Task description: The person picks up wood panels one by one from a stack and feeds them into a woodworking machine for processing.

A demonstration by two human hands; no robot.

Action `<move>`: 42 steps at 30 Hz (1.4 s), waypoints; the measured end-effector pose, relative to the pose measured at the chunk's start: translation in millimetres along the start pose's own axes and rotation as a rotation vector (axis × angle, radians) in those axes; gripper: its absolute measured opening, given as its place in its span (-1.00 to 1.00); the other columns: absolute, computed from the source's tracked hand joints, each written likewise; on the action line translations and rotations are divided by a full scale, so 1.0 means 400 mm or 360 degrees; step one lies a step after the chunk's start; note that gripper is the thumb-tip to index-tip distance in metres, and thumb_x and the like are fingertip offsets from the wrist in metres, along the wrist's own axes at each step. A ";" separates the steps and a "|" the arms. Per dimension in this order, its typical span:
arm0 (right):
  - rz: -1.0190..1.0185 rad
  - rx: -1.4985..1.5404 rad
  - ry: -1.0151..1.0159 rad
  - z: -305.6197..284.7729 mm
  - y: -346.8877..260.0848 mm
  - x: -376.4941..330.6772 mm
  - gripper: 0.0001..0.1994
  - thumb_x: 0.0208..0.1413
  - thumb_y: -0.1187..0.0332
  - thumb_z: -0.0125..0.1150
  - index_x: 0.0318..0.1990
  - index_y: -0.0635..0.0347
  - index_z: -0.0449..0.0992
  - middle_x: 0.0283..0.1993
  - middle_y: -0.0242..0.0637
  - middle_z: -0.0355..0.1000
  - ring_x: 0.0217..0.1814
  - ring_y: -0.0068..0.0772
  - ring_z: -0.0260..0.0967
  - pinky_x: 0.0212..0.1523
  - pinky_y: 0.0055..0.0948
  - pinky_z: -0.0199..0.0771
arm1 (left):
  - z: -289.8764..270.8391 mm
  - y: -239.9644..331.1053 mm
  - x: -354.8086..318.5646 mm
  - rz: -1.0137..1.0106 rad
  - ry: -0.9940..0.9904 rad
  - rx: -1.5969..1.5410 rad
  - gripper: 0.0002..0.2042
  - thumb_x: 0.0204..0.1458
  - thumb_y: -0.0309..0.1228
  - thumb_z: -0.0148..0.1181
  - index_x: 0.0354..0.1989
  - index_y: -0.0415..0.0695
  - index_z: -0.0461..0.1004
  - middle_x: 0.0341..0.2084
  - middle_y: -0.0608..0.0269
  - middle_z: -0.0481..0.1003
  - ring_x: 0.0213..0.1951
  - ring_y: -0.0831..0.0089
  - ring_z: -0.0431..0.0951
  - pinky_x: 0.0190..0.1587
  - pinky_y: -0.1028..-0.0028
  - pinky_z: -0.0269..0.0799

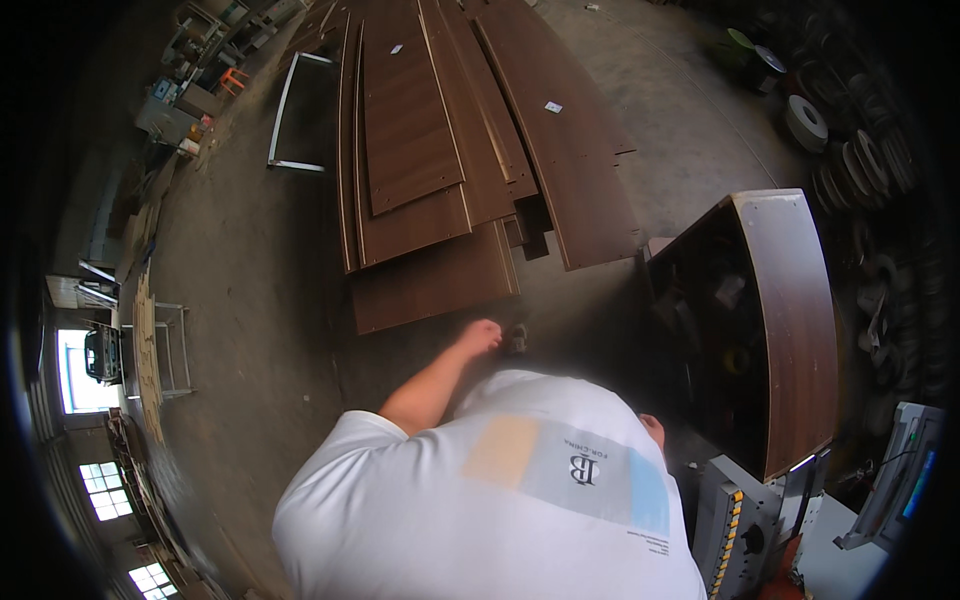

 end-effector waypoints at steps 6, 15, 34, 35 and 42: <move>-0.0094 0.0074 -0.0120 0.149 -0.285 -0.033 -0.72 0.09 0.34 0.24 -0.09 0.31 0.56 -0.23 -0.24 0.57 -0.17 -0.38 0.49 -0.09 -0.45 0.46 | -0.469 0.062 0.224 0.0393 0.0763 -0.0403 -0.89 0.11 -0.59 0.01 -0.37 -0.12 0.47 -0.56 0.27 0.51 -0.57 0.57 0.47 -0.51 0.51 0.41; 0.0167 0.0182 -0.0159 0.207 -0.556 -0.068 -0.83 0.17 0.43 0.17 -0.13 0.29 0.54 -0.25 -0.30 0.54 -0.25 -0.51 0.47 -0.20 -0.56 0.47 | -1.032 0.273 0.404 0.0027 0.1647 0.0529 -0.47 0.04 -0.13 0.22 0.15 -0.15 0.38 -0.03 -0.03 0.51 0.02 0.05 0.51 0.09 0.11 0.40; 0.0140 -0.0247 -0.0068 0.203 -0.560 -0.132 -0.79 0.15 0.38 0.20 -0.09 0.25 0.54 -0.28 -0.36 0.53 -0.31 -0.55 0.44 -0.31 -0.56 0.43 | -1.039 0.310 0.450 -0.0295 0.1416 0.0471 -0.29 -0.23 0.00 0.47 0.06 -0.21 0.44 0.09 -0.10 0.42 0.15 0.02 0.41 0.16 0.14 0.37; 0.0132 -0.0255 -0.0087 0.206 -0.561 -0.120 -0.78 0.15 0.39 0.20 -0.08 0.25 0.54 -0.27 -0.35 0.53 -0.31 -0.54 0.45 -0.30 -0.56 0.44 | -1.027 0.309 0.443 -0.0290 0.1420 0.0458 -0.30 -0.22 0.00 0.47 0.05 -0.20 0.44 0.09 -0.11 0.41 0.16 0.00 0.40 0.17 0.12 0.37; 0.0102 0.0129 -0.0094 0.242 -0.611 -0.050 -0.77 0.16 0.44 0.20 -0.05 0.31 0.50 -0.21 -0.28 0.53 -0.25 -0.49 0.49 -0.21 -0.53 0.49 | -0.881 0.269 0.329 -0.0343 0.1479 0.0347 -0.37 -0.22 -0.04 0.46 -0.01 -0.15 0.42 0.05 -0.04 0.39 0.10 0.00 0.40 0.11 0.09 0.40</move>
Point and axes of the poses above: each hand's wrist, its own x-axis towards the middle knuckle, its own z-axis out of the palm, y = z × x, the point moved 6 cm from there along x, towards the middle knuckle
